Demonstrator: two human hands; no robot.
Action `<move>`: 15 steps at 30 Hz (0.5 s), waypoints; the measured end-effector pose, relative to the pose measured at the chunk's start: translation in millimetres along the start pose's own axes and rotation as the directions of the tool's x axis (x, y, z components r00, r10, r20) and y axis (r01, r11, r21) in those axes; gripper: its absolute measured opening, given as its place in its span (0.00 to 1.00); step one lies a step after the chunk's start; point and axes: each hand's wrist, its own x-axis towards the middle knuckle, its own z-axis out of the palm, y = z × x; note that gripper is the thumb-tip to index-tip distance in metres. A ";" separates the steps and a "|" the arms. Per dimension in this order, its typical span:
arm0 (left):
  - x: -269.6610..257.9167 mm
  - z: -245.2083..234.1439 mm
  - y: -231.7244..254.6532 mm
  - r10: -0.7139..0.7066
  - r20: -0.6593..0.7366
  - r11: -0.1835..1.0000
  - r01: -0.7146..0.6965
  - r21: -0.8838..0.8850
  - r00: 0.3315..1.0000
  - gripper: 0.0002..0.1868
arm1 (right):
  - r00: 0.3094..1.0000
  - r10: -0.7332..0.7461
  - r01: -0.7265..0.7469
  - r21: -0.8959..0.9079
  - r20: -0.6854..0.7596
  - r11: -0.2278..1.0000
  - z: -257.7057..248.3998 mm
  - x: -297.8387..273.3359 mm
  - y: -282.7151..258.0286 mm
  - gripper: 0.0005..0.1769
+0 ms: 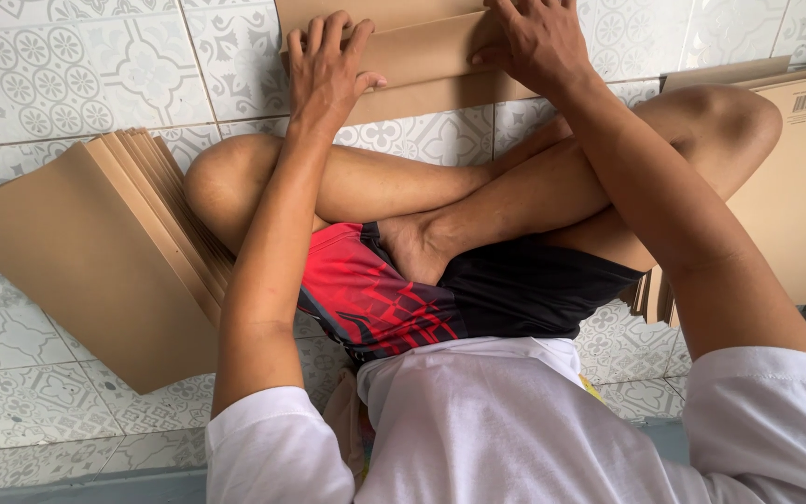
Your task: Folding flat cardboard sheets along pre-scored lines and stacking them on the floor.
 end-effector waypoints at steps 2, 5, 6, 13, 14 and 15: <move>1.4 3.5 -1.0 0.004 -0.013 1.000 -0.004 0.025 1.000 0.38 | 1.000 -0.016 0.015 -0.008 -0.023 1.000 8.0 0.5 1.9 0.40; 3.1 5.1 -3.2 0.014 -0.018 0.999 -0.013 0.042 1.000 0.37 | 0.999 -0.027 0.026 -0.012 -0.029 1.000 13.2 0.5 4.2 0.37; 3.3 4.9 -4.4 0.015 -0.014 0.999 -0.014 0.036 1.000 0.36 | 1.000 -0.027 0.026 -0.009 -0.016 1.000 14.0 1.0 4.8 0.37; 0.9 -20.6 -6.9 0.013 0.137 0.959 0.026 -0.283 0.990 0.40 | 0.999 -0.046 0.049 0.118 -0.028 0.992 2.2 -2.5 0.6 0.42; 0.2 -22.1 -6.0 0.013 0.151 0.955 0.032 -0.293 0.988 0.40 | 0.999 -0.035 0.035 0.110 -0.002 0.993 4.4 -3.2 1.4 0.42; -2.1 -24.0 -4.6 0.012 0.168 0.952 0.040 -0.304 0.986 0.41 | 0.999 -0.025 0.022 0.103 0.025 0.994 6.9 -5.0 1.2 0.43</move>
